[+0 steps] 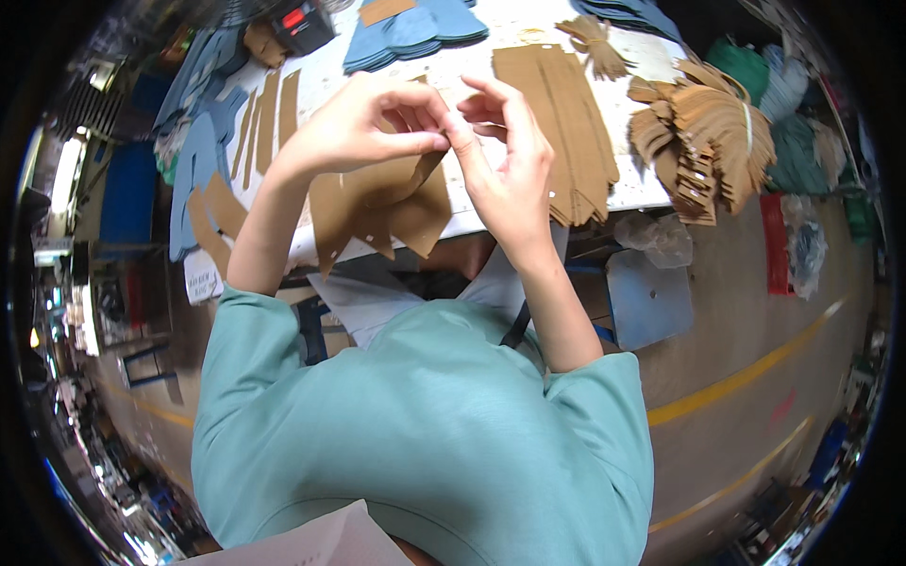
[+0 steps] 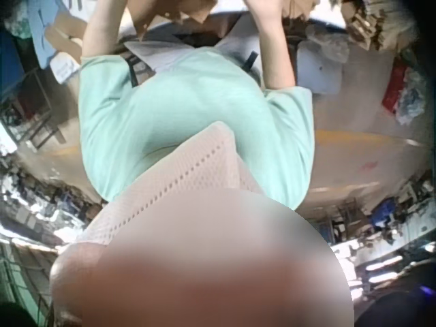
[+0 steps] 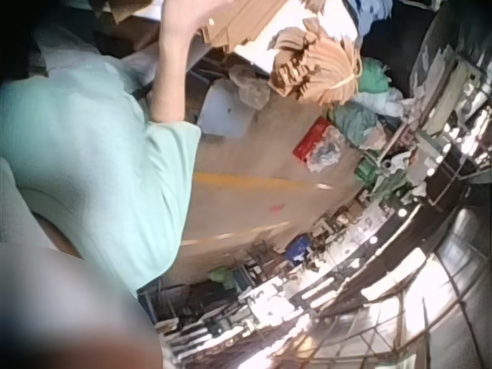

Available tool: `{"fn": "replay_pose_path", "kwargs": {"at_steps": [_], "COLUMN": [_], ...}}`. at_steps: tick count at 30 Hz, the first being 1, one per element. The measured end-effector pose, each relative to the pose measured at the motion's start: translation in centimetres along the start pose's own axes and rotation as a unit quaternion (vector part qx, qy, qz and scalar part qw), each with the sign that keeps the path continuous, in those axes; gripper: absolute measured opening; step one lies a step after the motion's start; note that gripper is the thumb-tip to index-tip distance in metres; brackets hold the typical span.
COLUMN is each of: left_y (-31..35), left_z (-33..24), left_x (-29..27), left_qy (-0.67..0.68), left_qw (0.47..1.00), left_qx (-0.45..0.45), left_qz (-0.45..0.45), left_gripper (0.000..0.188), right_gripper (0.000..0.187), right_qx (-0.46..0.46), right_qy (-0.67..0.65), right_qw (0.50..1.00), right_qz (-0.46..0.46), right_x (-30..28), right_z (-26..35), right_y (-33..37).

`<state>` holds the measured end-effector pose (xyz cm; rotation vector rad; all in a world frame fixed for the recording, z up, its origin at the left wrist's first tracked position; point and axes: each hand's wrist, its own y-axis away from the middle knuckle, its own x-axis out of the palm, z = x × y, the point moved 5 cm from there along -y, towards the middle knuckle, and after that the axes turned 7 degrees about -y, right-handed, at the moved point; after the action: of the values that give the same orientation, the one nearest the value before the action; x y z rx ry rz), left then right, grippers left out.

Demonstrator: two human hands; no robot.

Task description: The person repeatedly picks up brown cardboard pieces from a table and stacks them into a neat pile. The person handles the pieces one at a time, aligning them before placing them on the growing stack.

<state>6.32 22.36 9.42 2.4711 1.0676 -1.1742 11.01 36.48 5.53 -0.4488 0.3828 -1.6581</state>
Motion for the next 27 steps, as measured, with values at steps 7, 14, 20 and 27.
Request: {"fn": "replay_pose_path", "kwargs": {"at_steps": [7,14,20,27], "left_y": [-8.4,-18.3,-22.2,-23.8], "left_z": [-1.0,4.2,9.9,13.0], "left_x": [-1.3,0.4,4.5,6.3], "left_qy": [0.098,0.13,0.124,0.067], "left_qw": [0.993,0.99,0.987,0.989], "left_qx": [0.057,0.04,-0.101,-0.129], "left_qz": [0.012,0.021,-0.012,-0.024], "left_gripper": [0.018,0.019,0.018,0.015], "right_gripper": [0.031,0.023,0.02,0.019], "right_qx": [0.14,0.149,0.15,0.155], "right_qy": [-0.221,-0.001,0.247,0.421], "right_qw": [0.965,0.976,0.942,0.885], "right_qz": [-0.005,-0.156,-0.172,-0.126], "right_x": [-3.7,-13.3,-15.5,-14.7], "right_z": [-1.2,-2.8,-4.0,-4.3], "right_y": [-0.5,0.2,1.2,1.6]}}
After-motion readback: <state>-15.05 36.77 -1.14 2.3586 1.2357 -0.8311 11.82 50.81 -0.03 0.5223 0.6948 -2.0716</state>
